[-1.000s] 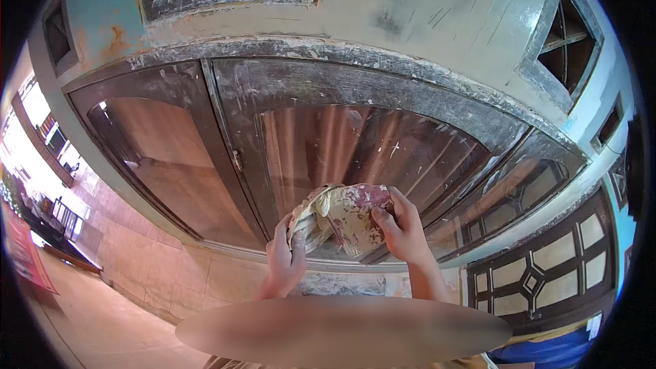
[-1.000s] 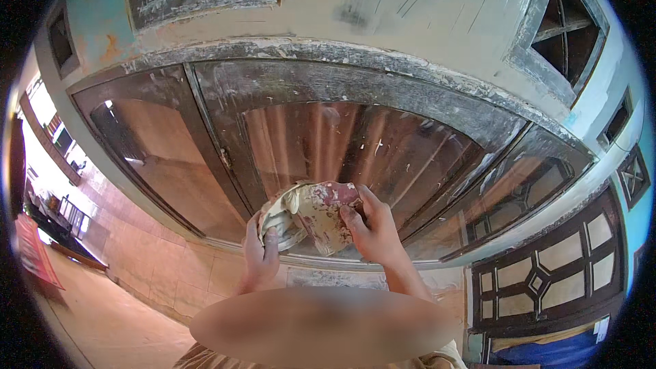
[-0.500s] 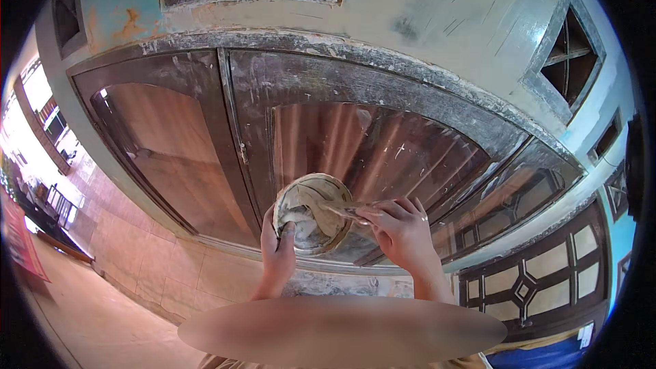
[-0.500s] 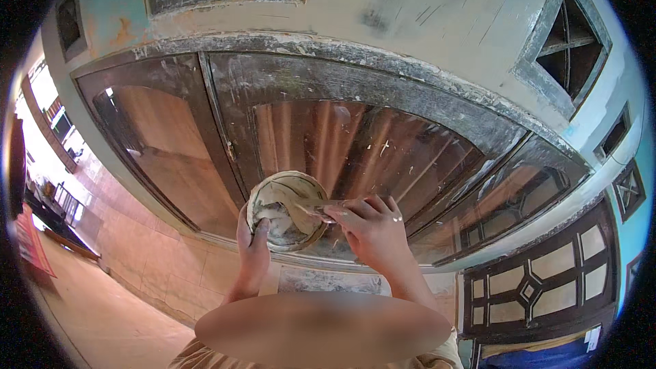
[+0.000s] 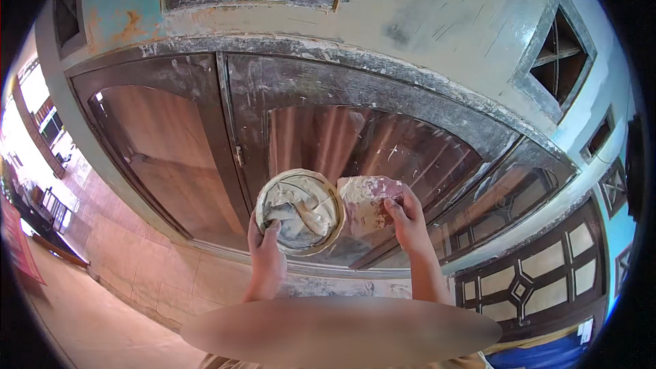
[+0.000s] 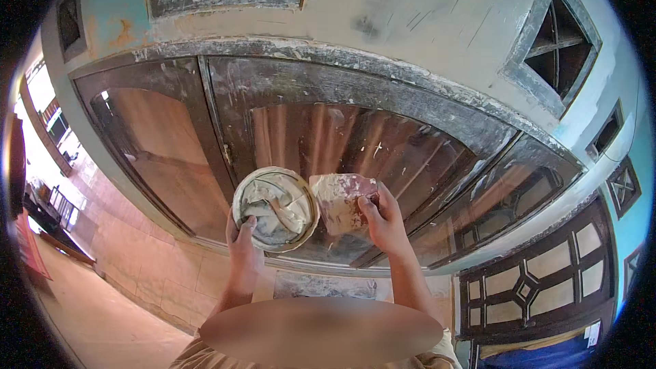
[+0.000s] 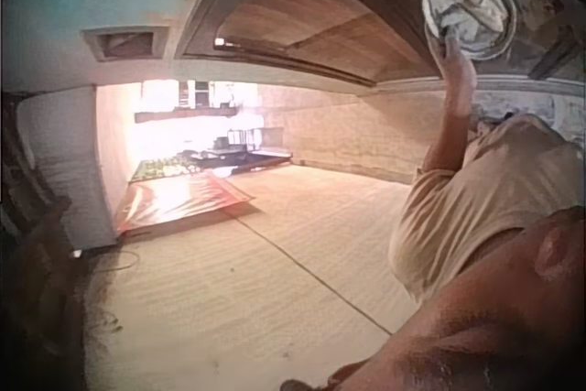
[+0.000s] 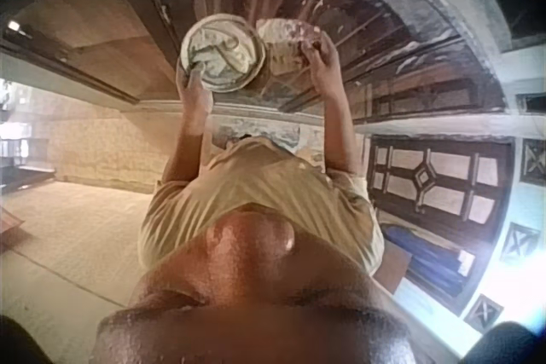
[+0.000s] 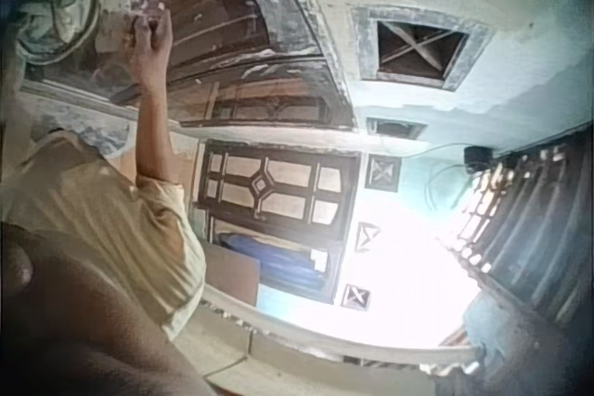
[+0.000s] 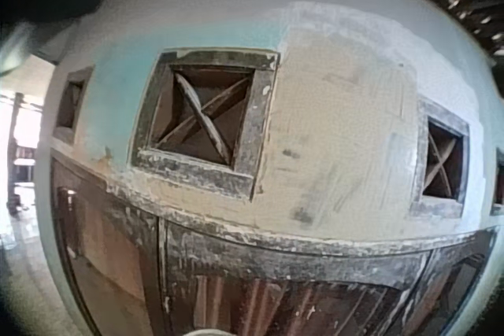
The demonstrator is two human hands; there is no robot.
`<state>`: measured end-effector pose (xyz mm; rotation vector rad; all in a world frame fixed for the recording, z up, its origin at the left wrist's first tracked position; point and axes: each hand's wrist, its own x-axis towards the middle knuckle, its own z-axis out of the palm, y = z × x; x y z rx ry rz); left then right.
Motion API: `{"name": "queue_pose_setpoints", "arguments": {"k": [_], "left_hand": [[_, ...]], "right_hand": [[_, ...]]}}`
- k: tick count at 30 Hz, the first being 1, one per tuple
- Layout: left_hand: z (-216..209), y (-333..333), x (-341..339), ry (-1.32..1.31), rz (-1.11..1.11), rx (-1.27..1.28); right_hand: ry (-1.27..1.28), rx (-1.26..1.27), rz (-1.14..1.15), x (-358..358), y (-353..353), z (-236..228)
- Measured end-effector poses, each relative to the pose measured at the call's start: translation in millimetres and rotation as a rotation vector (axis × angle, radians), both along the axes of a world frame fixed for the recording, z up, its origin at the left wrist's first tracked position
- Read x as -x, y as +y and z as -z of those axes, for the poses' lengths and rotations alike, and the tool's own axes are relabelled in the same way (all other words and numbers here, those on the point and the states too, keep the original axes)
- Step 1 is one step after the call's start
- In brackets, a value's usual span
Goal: The person applies putty from a bucket to a wall surface around wooden window frames using a putty knife.
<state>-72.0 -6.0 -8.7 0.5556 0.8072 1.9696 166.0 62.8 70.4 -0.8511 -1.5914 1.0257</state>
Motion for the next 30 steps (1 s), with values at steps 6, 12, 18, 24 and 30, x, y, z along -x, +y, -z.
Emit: {"name": "queue_pose_setpoints", "arguments": {"k": [6,12,18,24,30], "left_hand": [[-7,-1,8,-0.107,-0.044,-0.034],[1,1,8,-0.185,-0.086,-0.064],[12,1,3,-0.171,-0.062,-0.038],[3,-10,0,-0.175,-0.076,-0.02],[-2,-9,-9,-0.203,-0.036,0.028]], "right_hand": [[-0.038,0.236,-0.166,-16,4,20],[0.245,0.44,-0.296,-30,7,22],[0.19,-0.153,0.096,-42,24,-62],[-0.556,-1.31,0.626,-16,52,-198],[-0.907,-1.492,0.932,-11,111,-206]]}}
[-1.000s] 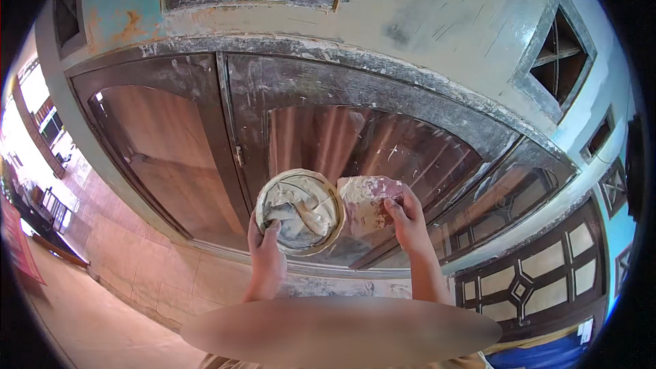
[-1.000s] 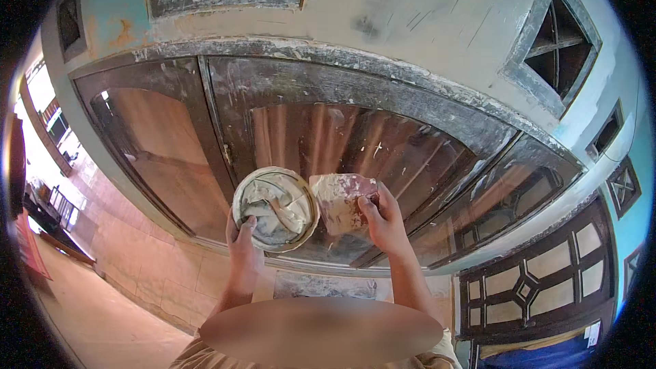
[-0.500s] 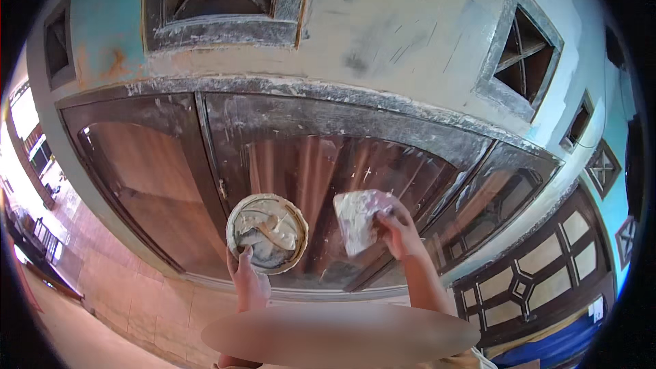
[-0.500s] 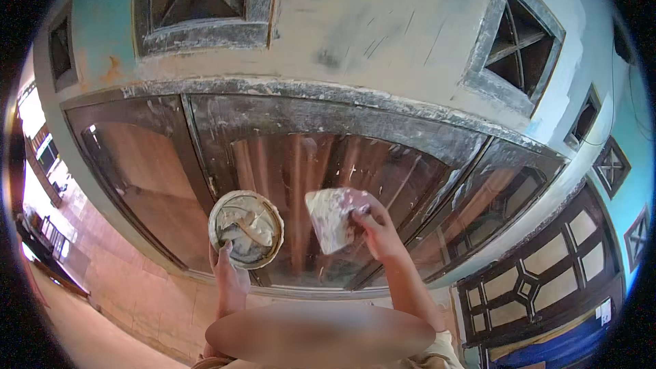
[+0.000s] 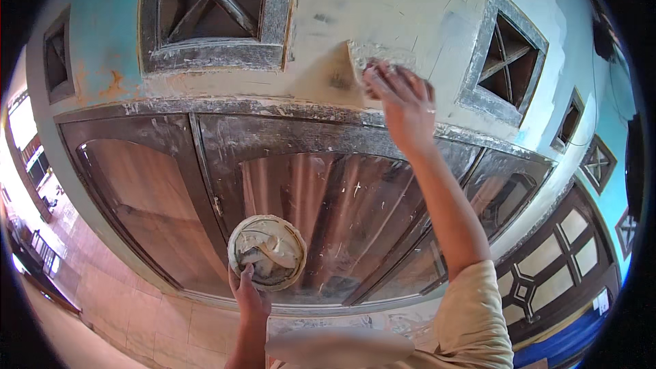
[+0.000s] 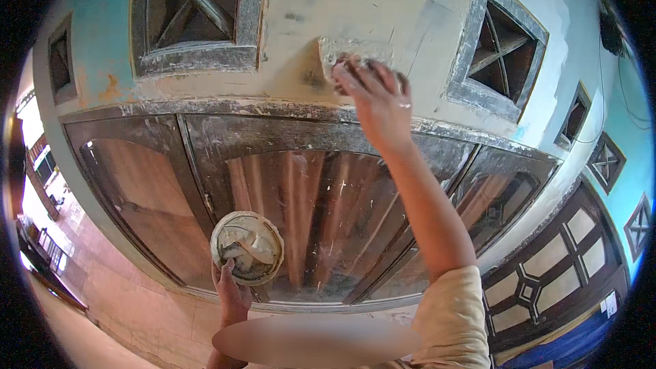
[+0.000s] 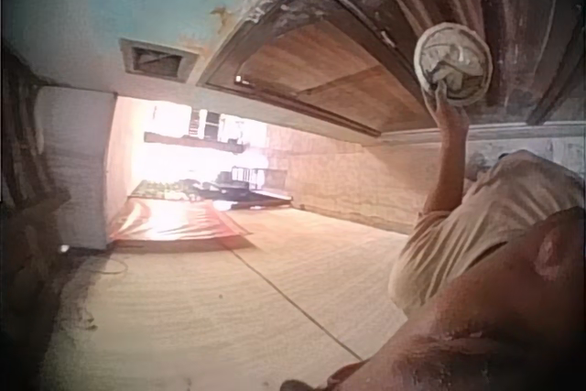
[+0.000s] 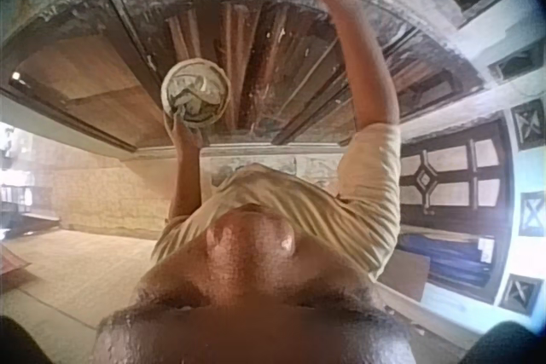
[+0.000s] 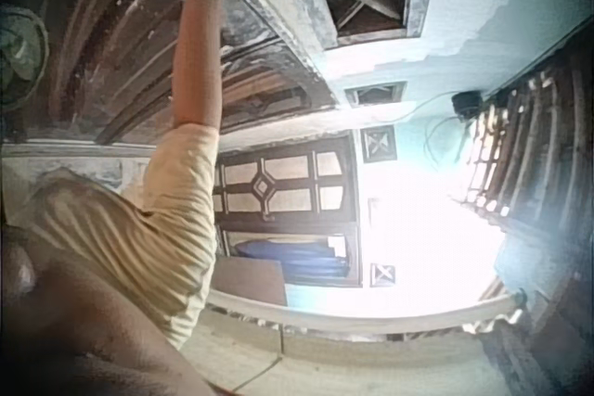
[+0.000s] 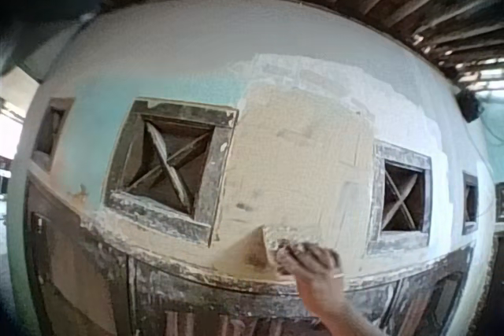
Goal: The person applies putty from a bucket to a wall surface around wooden window frames using a putty knife.
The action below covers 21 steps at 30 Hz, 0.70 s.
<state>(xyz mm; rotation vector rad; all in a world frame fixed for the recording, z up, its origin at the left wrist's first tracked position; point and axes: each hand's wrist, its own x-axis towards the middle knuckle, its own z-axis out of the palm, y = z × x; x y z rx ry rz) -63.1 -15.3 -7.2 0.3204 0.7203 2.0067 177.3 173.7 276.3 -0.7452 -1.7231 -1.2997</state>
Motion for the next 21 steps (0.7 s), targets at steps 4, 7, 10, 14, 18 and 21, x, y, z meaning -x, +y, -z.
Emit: {"name": "queue_pose_setpoints", "arguments": {"k": [4,7,10,14,18,21], "left_hand": [[4,0,3,0.012,-0.011,-0.046],[9,-3,7,0.027,-0.027,-0.054],[6,-8,9,-0.01,-0.099,0.083],[10,-1,5,0.06,-0.033,0.003],[6,-3,4,0.058,0.0,-0.02],[10,0,5,0.046,-0.008,-0.015]], "right_hand": [[-0.115,0.102,0.096,11,21,92],[-0.188,0.101,-0.054,7,6,116],[-0.039,-0.075,-0.072,21,1,63],[0.032,0.025,0.076,14,10,2],[-0.314,0.199,0.133,32,2,84],[-0.302,0.204,-0.088,23,-9,112]]}}
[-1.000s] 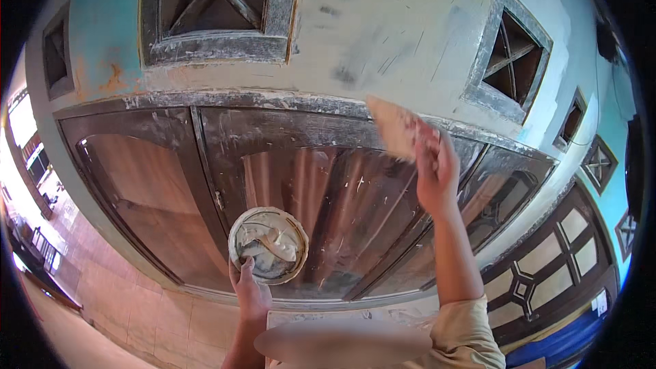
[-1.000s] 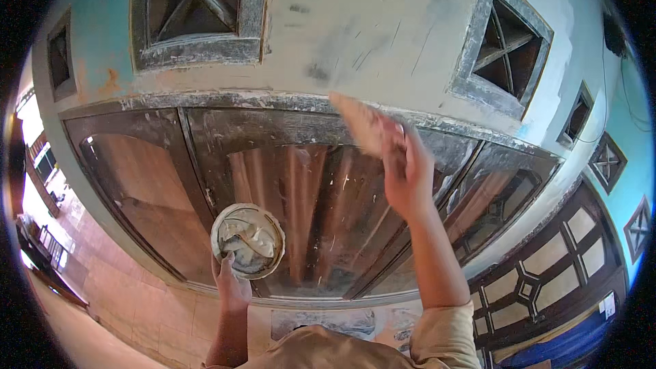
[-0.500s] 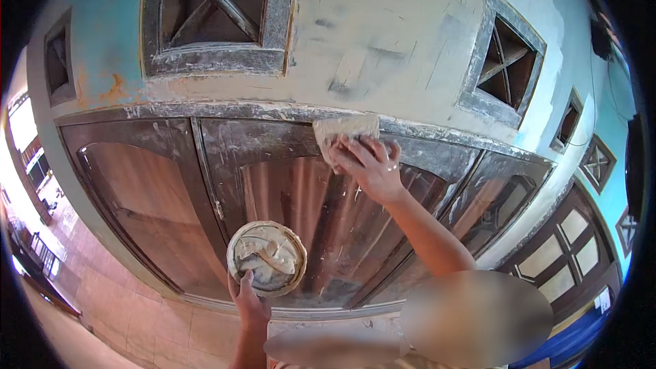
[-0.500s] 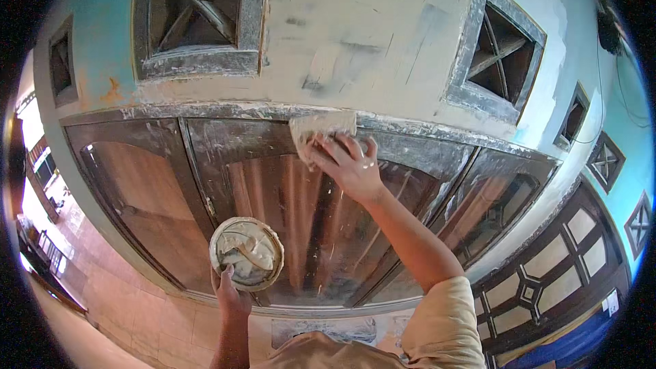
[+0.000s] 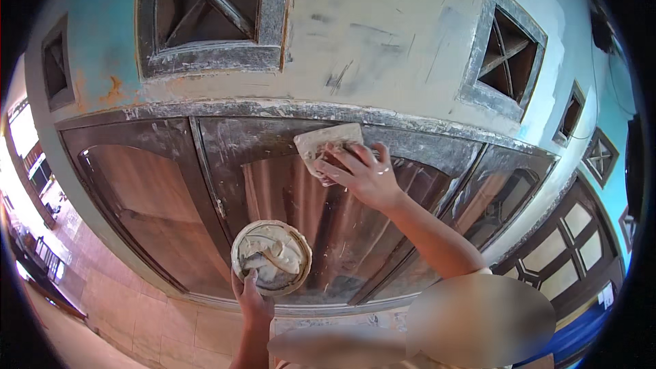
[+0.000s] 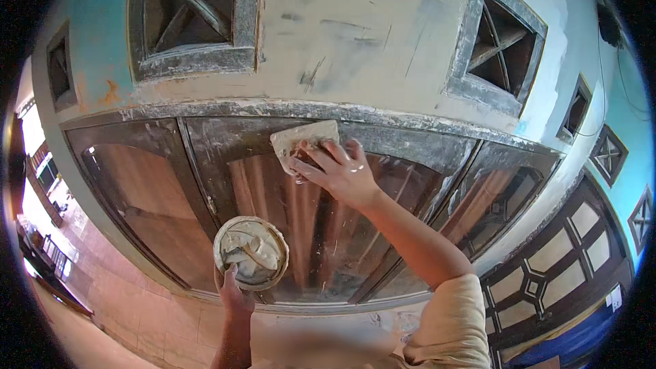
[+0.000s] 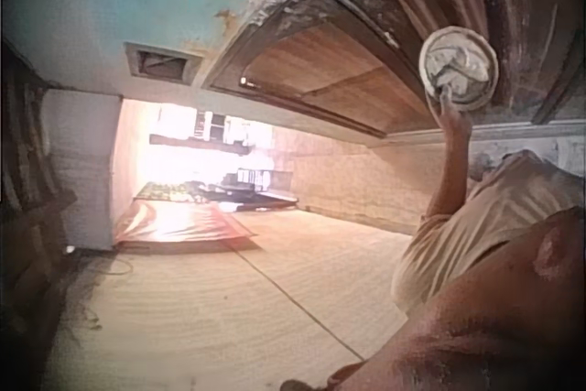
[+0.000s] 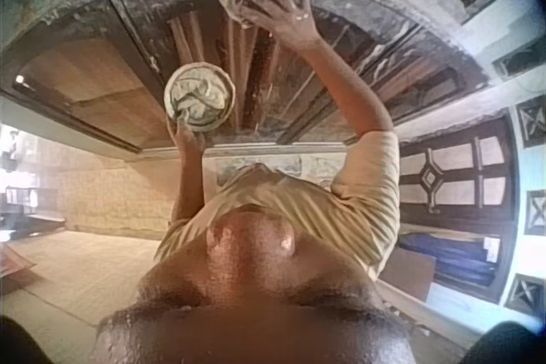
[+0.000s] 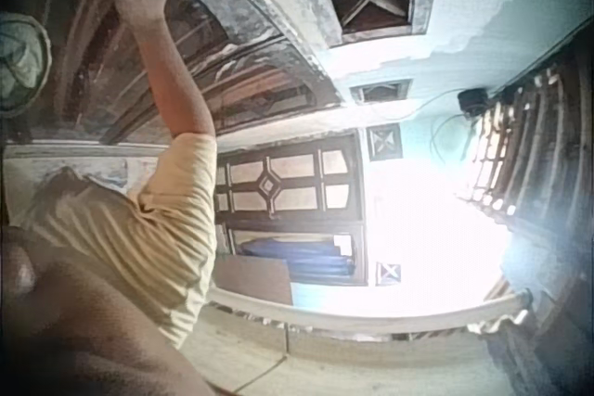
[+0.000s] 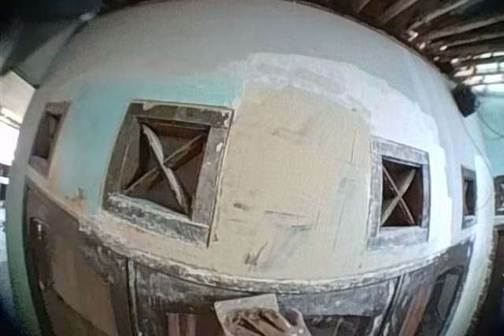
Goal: The person applies putty from a bucket to a wall surface around wooden window frames using a putty knife.
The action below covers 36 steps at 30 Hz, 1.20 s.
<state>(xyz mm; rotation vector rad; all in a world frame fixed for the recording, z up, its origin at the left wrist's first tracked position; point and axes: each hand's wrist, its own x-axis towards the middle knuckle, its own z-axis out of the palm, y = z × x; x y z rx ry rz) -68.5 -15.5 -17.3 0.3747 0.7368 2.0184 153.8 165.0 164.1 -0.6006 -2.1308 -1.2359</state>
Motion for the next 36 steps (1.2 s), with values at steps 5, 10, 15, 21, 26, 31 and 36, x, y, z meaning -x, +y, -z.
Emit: {"name": "queue_pose_setpoints", "arguments": {"k": [5,10,15,21,26,31,36], "left_hand": [[-1,-5,3,0.023,0.019,0.007],[-2,-6,-1,0.055,0.006,0.014],[2,-9,3,0.019,0.015,0.012],[-7,-10,-4,0.001,0.002,0.047],[8,-11,2,0.028,-0.002,-0.013],[20,-10,5,0.146,-0.018,0.029],[2,-9,-14,0.05,0.063,0.074]], "right_hand": [[0.256,-0.158,0.129,-4,-5,-89],[0.103,-0.048,0.248,1,-2,-37],[0.188,0.034,0.094,-5,-12,-23],[0.41,-0.152,0.172,-22,13,-77],[0.228,0.053,0.095,-18,-18,20],[0.399,-0.147,0.107,-34,-15,-41],[0.487,-0.236,0.141,-43,12,-105]]}}
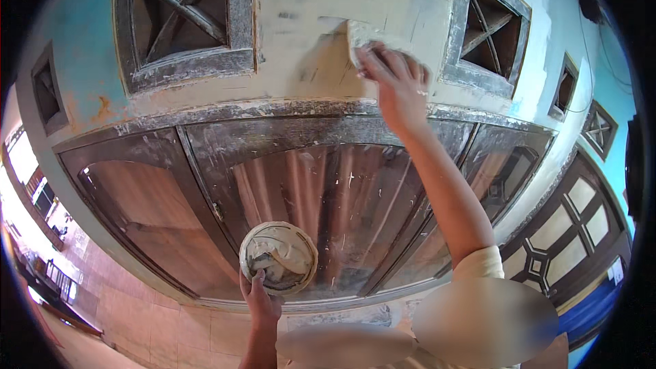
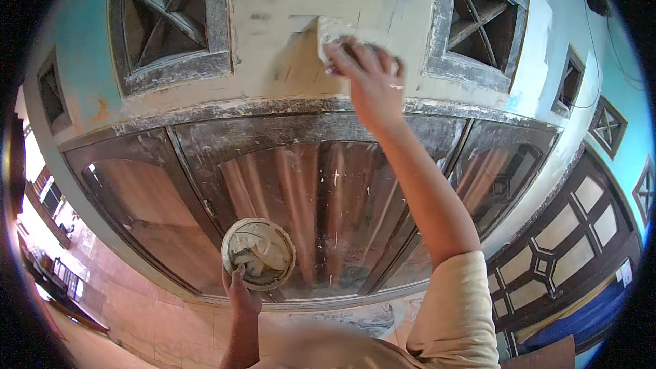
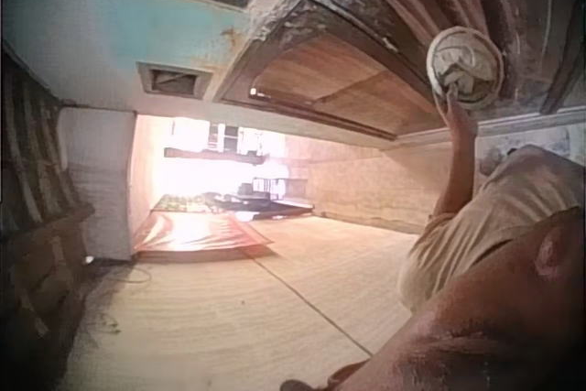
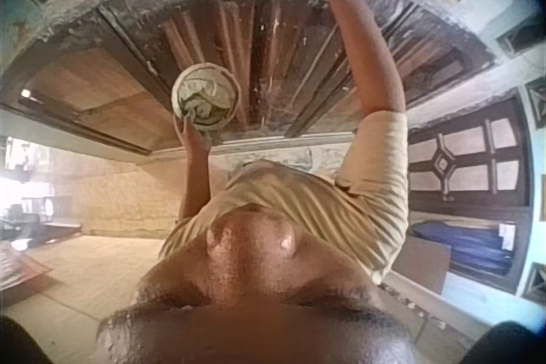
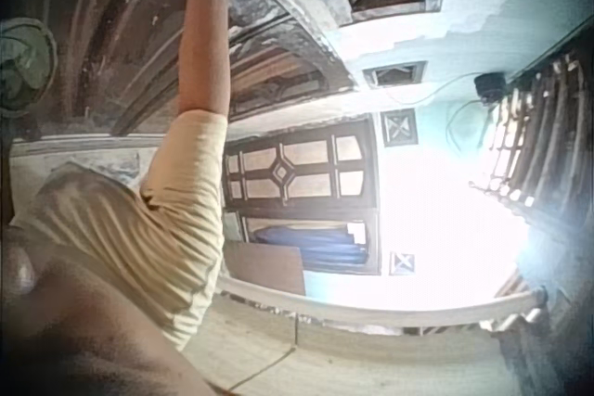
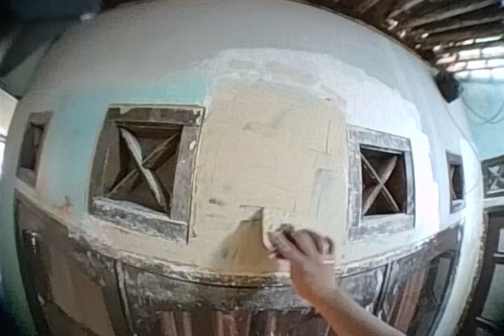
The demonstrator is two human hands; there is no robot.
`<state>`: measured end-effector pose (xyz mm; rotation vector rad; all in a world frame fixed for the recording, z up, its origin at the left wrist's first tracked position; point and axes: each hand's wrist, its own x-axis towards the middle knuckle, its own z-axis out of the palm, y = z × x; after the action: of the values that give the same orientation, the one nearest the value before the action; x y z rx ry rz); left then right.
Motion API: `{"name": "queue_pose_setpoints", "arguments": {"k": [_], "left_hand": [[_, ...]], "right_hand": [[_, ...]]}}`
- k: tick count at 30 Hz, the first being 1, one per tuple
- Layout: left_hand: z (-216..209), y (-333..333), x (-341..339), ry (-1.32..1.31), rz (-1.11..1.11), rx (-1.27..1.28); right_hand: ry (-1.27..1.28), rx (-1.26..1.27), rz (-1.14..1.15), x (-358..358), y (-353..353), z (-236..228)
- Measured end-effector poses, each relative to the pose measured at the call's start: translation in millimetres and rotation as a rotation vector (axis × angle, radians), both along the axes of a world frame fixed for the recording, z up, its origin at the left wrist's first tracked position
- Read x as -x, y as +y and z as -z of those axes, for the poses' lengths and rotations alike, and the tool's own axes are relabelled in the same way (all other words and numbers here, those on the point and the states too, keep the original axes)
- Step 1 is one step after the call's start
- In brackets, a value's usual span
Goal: The person applies putty from a bucket to a wall surface around wooden window frames using a putty knife.
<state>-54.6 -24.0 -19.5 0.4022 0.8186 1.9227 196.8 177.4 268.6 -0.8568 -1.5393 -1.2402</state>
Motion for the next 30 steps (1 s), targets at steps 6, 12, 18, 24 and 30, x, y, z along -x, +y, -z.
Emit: {"name": "queue_pose_setpoints", "arguments": {"k": [6,12,18,24,30], "left_hand": [[2,-3,0,-0.035,0.022,-0.053],[6,-8,3,-0.008,-0.011,-0.023],[3,-11,0,0.02,-0.028,-0.022],[5,-16,8,-0.042,-0.045,-0.049],[4,-14,4,-0.01,0.008,-0.027]], "right_hand": [[-0.441,0.303,-0.105,31,-19,87],[-0.12,-0.004,0.054,15,-1,-43],[-0.183,0.099,0.269,31,5,-34],[-0.539,0.339,-0.024,49,-36,48],[-0.102,0.023,0.014,-21,-14,-56]]}}
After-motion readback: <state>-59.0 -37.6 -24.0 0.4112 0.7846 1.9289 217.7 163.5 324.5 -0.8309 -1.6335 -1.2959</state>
